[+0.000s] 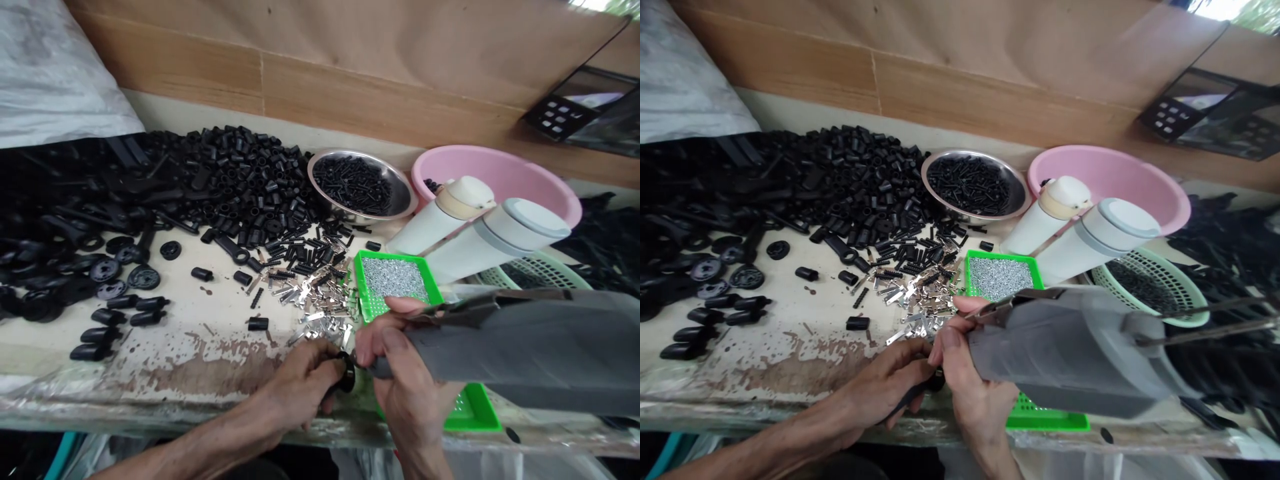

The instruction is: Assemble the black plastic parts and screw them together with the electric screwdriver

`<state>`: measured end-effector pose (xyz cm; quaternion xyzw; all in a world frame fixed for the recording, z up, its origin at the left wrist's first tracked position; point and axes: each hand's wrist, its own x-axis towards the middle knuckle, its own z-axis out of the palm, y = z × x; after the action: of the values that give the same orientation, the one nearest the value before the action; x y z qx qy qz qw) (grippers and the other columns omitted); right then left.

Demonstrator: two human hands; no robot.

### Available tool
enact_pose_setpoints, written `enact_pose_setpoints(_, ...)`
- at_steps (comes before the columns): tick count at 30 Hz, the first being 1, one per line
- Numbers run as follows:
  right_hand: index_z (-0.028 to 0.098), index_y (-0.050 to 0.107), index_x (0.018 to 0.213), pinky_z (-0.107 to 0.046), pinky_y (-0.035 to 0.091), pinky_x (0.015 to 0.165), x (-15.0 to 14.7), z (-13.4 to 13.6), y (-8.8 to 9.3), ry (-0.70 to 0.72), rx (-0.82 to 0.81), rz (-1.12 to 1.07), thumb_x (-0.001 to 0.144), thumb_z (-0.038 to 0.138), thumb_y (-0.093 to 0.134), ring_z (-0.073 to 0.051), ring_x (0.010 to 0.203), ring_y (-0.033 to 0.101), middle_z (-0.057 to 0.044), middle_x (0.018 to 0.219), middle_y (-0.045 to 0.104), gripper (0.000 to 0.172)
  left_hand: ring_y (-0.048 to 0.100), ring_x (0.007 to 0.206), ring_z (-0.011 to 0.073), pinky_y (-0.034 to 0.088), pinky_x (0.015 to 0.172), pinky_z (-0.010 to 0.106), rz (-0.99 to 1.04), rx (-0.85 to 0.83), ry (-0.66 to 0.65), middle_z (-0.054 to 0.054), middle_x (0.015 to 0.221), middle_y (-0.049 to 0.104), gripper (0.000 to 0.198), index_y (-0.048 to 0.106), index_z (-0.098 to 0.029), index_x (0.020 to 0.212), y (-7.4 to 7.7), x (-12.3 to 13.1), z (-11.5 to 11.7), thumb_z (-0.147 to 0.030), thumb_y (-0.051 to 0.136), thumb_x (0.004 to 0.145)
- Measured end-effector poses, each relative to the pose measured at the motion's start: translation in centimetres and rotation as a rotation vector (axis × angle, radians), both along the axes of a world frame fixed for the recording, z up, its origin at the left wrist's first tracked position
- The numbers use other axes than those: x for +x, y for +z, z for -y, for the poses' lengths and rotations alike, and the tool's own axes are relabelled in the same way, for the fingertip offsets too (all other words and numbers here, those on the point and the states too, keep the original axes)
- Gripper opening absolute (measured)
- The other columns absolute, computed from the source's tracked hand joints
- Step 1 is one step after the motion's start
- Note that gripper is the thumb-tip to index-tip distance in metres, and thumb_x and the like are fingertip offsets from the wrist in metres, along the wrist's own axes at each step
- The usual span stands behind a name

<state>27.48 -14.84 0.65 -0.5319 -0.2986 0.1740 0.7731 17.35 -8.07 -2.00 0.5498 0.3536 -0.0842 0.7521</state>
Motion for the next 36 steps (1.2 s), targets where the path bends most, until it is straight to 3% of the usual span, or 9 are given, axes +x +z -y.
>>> enact_pose_setpoints(6,0.024,0.057,0.094,-0.021,0.043,0.047,-0.1,-0.3,-0.3,0.04,0.014,0.006,0.086,0.013,0.058,-0.007,0.045,0.053,0.008,0.057,0.053,0.014,0.036,0.049,0.0092,0.025,0.038,0.017,0.038,0.033,-0.008,-0.004,0.058,0.044,0.025,0.053,-0.017,0.089,0.8,-0.1,0.0,-0.041,0.048,0.083)
enact_pose_setpoints(12,0.025,0.056,0.1,-0.023,0.043,0.046,0.1,-0.1,-0.4,0.141,-0.013,0.002,0.085,0.015,0.058,-0.008,0.043,0.052,0.009,0.054,0.052,0.018,0.035,0.045,0.0088,0.025,0.037,0.017,0.017,0.034,-0.05,-0.004,0.055,0.044,0.025,0.055,-0.018,0.09,0.6,0.0,-0.2,-0.04,0.046,0.084)
enact_pose_setpoints(14,0.023,0.057,0.103,-0.024,0.043,0.046,1.1,0.0,0.5,0.097,-0.029,0.014,0.084,0.017,0.059,-0.009,0.043,0.052,0.009,0.054,0.052,0.02,0.032,0.041,0.0081,0.025,0.036,0.018,0.007,0.036,-0.056,-0.005,0.053,0.044,0.027,0.056,-0.017,0.091,0.4,0.1,-0.3,-0.041,0.045,0.085)
enact_pose_setpoints(18,0.019,0.06,0.1,-0.024,0.04,0.045,4.5,0.2,2.1,-0.145,0.007,0.061,0.082,0.021,0.065,-0.009,0.043,0.051,0.008,0.054,0.053,0.019,0.033,0.04,0.0072,0.024,0.036,0.017,0.009,0.035,-0.054,-0.004,0.053,0.047,0.033,0.058,-0.016,0.092,0.2,0.1,-0.4,-0.046,0.045,0.086)
enact_pose_setpoints(21,0.019,0.06,0.097,-0.025,0.039,0.047,6.9,0.3,1.6,-0.251,-0.092,0.086,0.079,0.026,0.069,-0.01,0.045,0.052,0.007,0.055,0.054,0.022,0.033,0.04,0.006,0.024,0.036,0.016,0.032,0.023,-0.068,-0.004,0.056,0.049,0.036,0.057,-0.016,0.093,-0.1,-0.1,-0.3,-0.049,0.046,0.086)
enact_pose_setpoints(27,0.016,0.06,0.1,-0.026,0.039,0.049,7.8,0.3,-1.0,-0.275,-0.201,0.116,0.077,0.031,0.07,-0.012,0.045,0.053,0.004,0.051,0.059,0.029,0.037,0.042,0.0044,0.028,0.038,0.016,0.088,-0.008,-0.074,-0.002,0.064,0.056,0.04,0.054,-0.017,0.093,-1.2,-0.6,-0.2,-0.056,0.048,0.084)
enact_pose_setpoints(36,0.014,0.061,0.099,-0.028,0.04,0.052,7.7,0.2,-1.1,-0.261,-0.242,0.132,0.077,0.028,0.069,-0.012,0.046,0.054,0.004,0.051,0.059,0.027,0.041,0.046,0.0061,0.031,0.041,0.018,0.108,-0.073,-0.071,-0.001,0.071,0.058,0.043,0.053,-0.016,0.109,-1.3,-0.5,-0.5,-0.05,0.05,0.084)
